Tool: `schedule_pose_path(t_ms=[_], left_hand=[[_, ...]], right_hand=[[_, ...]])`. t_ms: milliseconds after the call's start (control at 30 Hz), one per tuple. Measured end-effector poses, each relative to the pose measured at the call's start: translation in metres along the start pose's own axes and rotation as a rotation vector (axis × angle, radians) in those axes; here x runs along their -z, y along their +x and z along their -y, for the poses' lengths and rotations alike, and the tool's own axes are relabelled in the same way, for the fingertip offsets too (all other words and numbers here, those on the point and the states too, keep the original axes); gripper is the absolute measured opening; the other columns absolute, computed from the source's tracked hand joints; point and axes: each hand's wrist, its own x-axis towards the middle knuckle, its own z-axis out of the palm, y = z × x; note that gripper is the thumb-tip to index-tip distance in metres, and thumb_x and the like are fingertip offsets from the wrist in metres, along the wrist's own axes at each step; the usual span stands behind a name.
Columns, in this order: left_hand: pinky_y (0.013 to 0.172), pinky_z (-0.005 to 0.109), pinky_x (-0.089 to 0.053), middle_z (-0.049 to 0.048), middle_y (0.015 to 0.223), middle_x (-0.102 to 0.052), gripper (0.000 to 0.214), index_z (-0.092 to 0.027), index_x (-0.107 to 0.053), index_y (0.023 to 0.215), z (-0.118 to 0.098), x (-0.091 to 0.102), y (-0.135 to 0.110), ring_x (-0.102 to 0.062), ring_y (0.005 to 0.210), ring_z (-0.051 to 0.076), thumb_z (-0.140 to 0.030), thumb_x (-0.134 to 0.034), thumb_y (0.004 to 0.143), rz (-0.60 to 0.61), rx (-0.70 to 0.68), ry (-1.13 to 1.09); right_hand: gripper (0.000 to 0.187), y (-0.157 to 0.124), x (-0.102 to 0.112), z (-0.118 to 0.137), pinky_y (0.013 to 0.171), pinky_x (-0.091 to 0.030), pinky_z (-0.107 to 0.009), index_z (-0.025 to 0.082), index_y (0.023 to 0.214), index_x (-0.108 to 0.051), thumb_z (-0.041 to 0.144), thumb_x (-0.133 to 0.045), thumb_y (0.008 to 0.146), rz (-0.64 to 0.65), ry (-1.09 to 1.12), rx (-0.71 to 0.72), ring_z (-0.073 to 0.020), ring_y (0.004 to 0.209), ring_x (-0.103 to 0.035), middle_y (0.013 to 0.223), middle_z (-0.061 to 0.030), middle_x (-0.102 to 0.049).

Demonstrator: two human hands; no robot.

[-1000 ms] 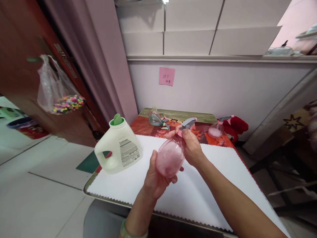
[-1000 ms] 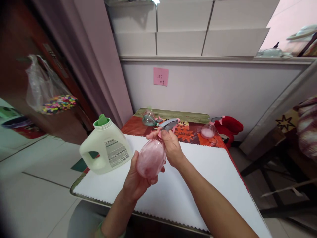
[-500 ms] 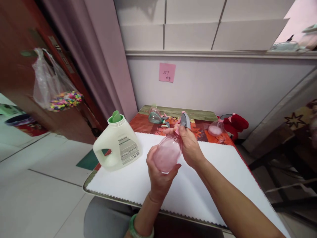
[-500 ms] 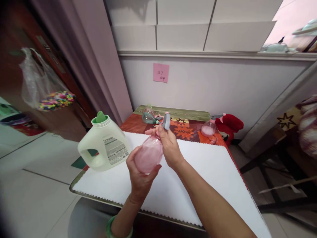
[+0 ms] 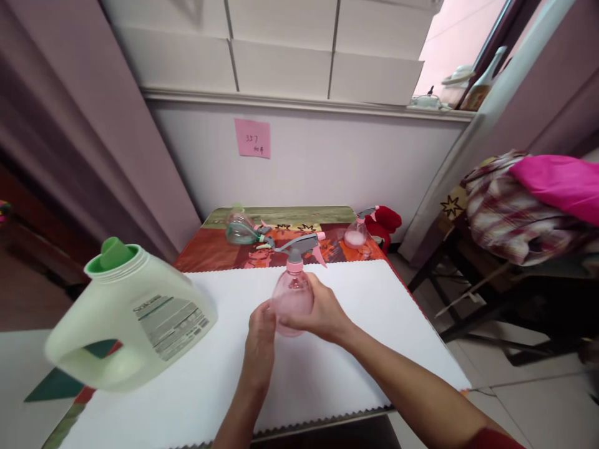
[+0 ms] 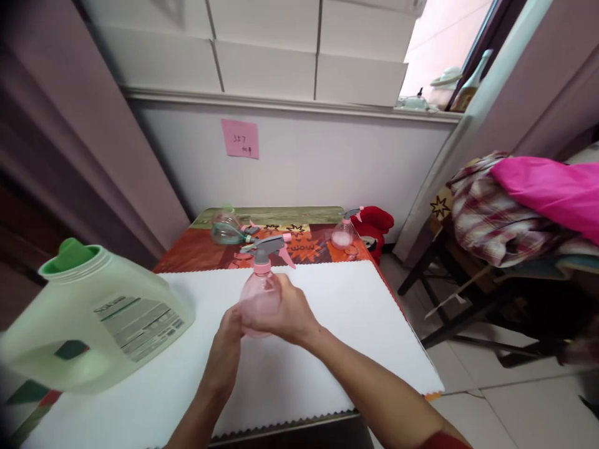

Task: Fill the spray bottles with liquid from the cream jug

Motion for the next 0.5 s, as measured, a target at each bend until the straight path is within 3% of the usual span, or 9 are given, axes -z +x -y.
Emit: schedule_pose_path(t_ms=[100,167,300,400,500], left_hand=[[0.094,0.051,-0.054,0.0167,0.134,-0.059,0.064,-0.019,-0.057,0.128,0.009,0.008,0.009,-0.065,0.112,0.031,-0.067,-0.061,0.085,0.008,0.01,0.25],[0.09,0.05,-0.055,0.0151,0.131,-0.06,0.057,-0.02,-0.061,0.12,0.013,0.017,0.014,-0.066,0.108,0.03,-0.064,-0.062,0.084,0.021,-0.088,0.386],[0.078,0.046,-0.056,0.0137,0.123,-0.062,0.049,-0.02,-0.066,0.107,0.028,0.036,0.023,-0.065,0.096,0.029,-0.062,-0.06,0.083,-0.029,-0.199,0.58],[0.072,0.043,-0.056,0.0146,0.119,-0.063,0.045,-0.018,-0.066,0.102,0.042,0.046,0.029,-0.065,0.09,0.027,-0.059,-0.058,0.084,-0.066,-0.188,0.654],[0.074,0.042,-0.056,0.0135,0.119,-0.063,0.041,-0.019,-0.067,0.1,0.054,0.05,0.032,-0.065,0.092,0.027,-0.056,-0.057,0.086,-0.078,-0.209,0.671]], right_hand=[[0.062,0.014,0.032,-0.033,0.087,-0.055,-0.042,0.026,0.106,-0.061,0.048,-0.09,0.056,-0.262,-0.149,-0.042,-0.0259,0.093,-0.069,0.104,-0.0029,-0.074],[0.06,0.029,0.063,-0.057,0.088,-0.054,-0.045,0.024,0.107,-0.057,0.053,-0.084,0.062,-0.383,-0.185,-0.095,-0.0275,0.098,-0.069,0.111,-0.0069,-0.072],[0.075,0.062,0.129,-0.093,0.097,-0.048,-0.051,0.02,0.116,-0.051,0.05,-0.086,0.056,-0.666,-0.345,-0.22,-0.0362,0.112,-0.064,0.122,-0.0174,-0.067],[0.075,0.083,0.167,-0.111,0.097,-0.047,-0.046,0.02,0.118,-0.048,0.05,-0.082,0.059,-0.762,-0.404,-0.265,-0.0344,0.115,-0.063,0.125,-0.0183,-0.065],[0.072,0.096,0.186,-0.127,0.094,-0.048,-0.041,0.019,0.116,-0.048,0.051,-0.081,0.06,-0.796,-0.44,-0.285,-0.0314,0.112,-0.063,0.124,-0.0181,-0.066]])
